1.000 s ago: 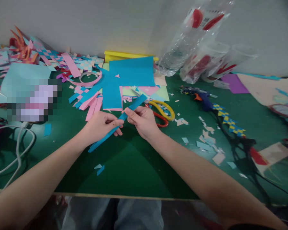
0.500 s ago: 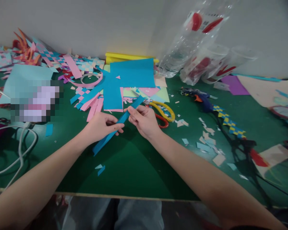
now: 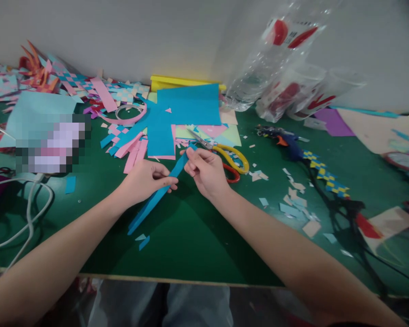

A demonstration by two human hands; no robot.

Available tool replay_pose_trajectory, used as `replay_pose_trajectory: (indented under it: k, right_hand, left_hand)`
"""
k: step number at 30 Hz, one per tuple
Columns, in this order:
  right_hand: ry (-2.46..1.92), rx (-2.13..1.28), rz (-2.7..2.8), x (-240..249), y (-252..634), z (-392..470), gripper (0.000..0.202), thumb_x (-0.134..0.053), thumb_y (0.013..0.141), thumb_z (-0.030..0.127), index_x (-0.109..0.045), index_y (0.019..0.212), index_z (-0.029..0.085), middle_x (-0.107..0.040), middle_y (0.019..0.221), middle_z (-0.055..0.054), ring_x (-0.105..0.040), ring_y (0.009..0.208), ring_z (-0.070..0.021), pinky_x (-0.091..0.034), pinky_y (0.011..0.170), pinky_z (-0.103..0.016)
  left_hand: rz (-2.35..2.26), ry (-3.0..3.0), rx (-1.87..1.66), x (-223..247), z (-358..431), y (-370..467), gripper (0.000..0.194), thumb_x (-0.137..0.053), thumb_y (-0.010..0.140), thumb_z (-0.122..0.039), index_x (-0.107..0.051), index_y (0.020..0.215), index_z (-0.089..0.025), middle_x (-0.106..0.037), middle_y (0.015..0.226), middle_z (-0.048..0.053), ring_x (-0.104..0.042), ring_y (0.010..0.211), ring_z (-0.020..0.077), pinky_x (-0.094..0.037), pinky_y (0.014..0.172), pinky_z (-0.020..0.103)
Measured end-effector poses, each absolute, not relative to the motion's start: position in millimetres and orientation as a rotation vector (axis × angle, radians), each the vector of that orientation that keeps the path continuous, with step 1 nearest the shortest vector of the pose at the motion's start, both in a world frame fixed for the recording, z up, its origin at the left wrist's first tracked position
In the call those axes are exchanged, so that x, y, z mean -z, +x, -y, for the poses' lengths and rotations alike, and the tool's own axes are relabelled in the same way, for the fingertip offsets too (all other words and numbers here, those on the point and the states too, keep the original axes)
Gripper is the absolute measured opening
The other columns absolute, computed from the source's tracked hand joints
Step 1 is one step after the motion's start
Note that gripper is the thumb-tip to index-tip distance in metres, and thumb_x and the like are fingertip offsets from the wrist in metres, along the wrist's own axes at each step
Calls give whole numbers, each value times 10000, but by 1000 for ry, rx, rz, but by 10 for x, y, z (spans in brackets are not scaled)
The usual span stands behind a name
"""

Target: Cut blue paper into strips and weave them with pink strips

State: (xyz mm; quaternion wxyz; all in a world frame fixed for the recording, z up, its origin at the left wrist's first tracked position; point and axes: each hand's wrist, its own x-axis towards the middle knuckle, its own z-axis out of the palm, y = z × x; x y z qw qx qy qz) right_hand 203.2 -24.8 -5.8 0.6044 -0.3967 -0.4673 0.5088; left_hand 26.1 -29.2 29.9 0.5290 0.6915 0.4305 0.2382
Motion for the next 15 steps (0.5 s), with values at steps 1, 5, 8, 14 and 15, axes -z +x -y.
replay_pose_trajectory:
  k: [1, 5, 8, 14, 15]
  right_hand:
    - [-915, -1172, 1069, 52, 2026, 246, 512, -762, 724, 566, -474, 466, 230, -400, 457, 60, -428, 471, -88, -367, 504, -289]
    - [-938, -1165, 970, 32, 2023, 226, 491, -775, 680, 602, -491, 517, 236, -385, 484, 67, -349, 435, -75, -296, 439, -289]
    - [-978, -1156, 902, 36, 2053, 188, 443, -763, 672, 632, -552, 602, 249, -341, 500, 79, -301, 426, -74, -283, 426, -293]
    - [-894, -1155, 933, 69, 2101, 143, 382, -716, 774, 561, -559, 634, 243, -328, 518, 78, -318, 434, -77, -291, 432, -294]
    - [-884, -1168, 938, 67, 2095, 154, 398, -704, 786, 565, -550, 619, 239, -344, 512, 76, -334, 436, -77, -291, 433, -289]
  left_hand:
    - [-1030, 1647, -568, -301, 291, 265, 218, -727, 809, -299, -652, 669, -149, -766, 742, 72, -730, 663, 162, -580, 651, 248]
    - [-1033, 1618, -531, -309, 296, 286, 250, -763, 773, -336, -652, 641, -155, -759, 702, 66, -716, 620, 159, -576, 634, 254]
    - [-1067, 1602, -508, -329, 306, 296, 247, -770, 764, -343, -660, 643, -158, -760, 705, 64, -722, 631, 167, -586, 652, 268]
    - [-1077, 1634, -498, -350, 306, 269, 206, -695, 837, -285, -679, 679, -154, -767, 734, 66, -726, 639, 153, -593, 659, 253]
    - [-1075, 1639, -509, -347, 305, 266, 213, -691, 843, -291, -680, 681, -153, -768, 738, 67, -728, 645, 153, -592, 662, 251]
